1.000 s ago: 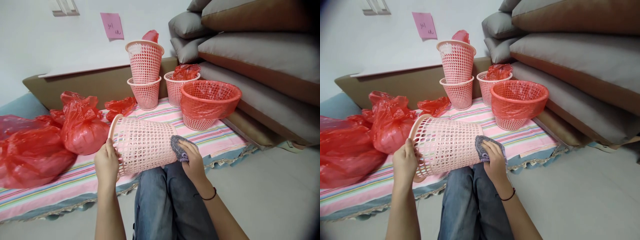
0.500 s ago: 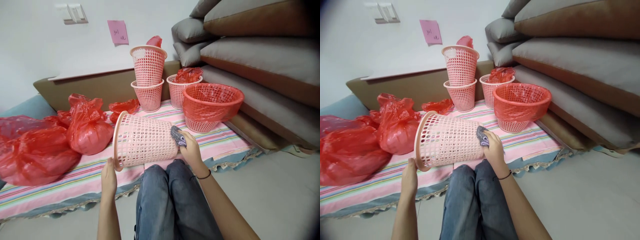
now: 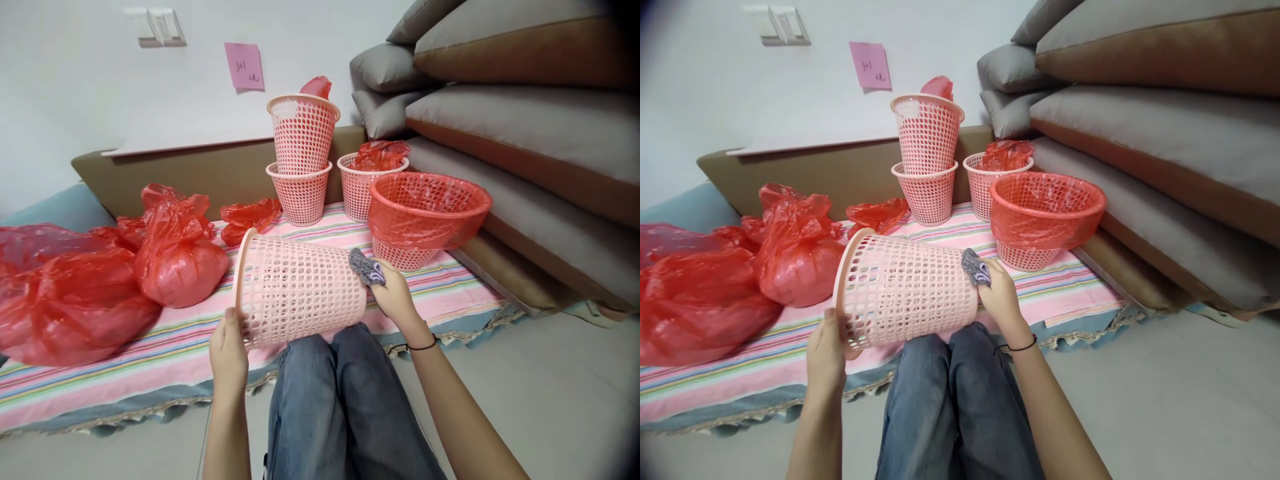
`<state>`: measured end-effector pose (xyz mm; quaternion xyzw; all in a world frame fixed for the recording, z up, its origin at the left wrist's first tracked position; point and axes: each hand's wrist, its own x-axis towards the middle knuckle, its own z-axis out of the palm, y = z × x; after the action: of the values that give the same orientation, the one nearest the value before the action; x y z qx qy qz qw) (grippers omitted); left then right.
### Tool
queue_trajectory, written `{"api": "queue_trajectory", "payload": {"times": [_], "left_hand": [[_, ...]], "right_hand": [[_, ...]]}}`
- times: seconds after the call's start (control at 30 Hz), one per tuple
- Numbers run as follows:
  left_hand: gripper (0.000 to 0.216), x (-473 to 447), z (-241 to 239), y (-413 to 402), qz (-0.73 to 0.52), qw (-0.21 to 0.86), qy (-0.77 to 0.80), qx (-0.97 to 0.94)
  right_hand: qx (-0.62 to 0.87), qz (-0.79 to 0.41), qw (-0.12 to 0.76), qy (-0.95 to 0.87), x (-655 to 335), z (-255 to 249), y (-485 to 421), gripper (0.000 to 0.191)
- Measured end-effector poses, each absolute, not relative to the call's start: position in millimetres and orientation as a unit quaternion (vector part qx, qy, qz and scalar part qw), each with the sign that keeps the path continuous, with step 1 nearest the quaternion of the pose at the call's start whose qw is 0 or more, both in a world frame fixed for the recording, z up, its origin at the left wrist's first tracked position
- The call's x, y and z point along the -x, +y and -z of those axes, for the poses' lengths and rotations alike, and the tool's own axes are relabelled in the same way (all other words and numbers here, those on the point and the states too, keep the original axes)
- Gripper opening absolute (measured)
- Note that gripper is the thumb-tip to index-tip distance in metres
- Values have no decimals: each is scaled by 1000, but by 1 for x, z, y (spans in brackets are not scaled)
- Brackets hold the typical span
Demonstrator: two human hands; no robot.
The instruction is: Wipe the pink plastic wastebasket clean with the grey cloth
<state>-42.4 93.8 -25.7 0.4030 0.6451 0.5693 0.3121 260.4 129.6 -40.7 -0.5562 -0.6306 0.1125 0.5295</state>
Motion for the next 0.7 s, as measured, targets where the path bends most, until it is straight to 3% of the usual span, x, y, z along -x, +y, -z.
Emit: {"api": "queue_trajectory", "payload": {"times": [0.2, 0.47, 0.7], "left_hand": [[55, 29, -19, 94, -543, 351, 662, -379], [53, 37, -20, 113, -503, 295, 670, -460], [60, 40, -22, 116, -503, 244, 674, -483]], "right_hand": [[561, -123, 528, -626, -260, 37, 129, 41], [558, -66, 526, -638, -246, 68, 74, 60], [560, -7, 506, -656, -236, 82, 55, 64]]}}
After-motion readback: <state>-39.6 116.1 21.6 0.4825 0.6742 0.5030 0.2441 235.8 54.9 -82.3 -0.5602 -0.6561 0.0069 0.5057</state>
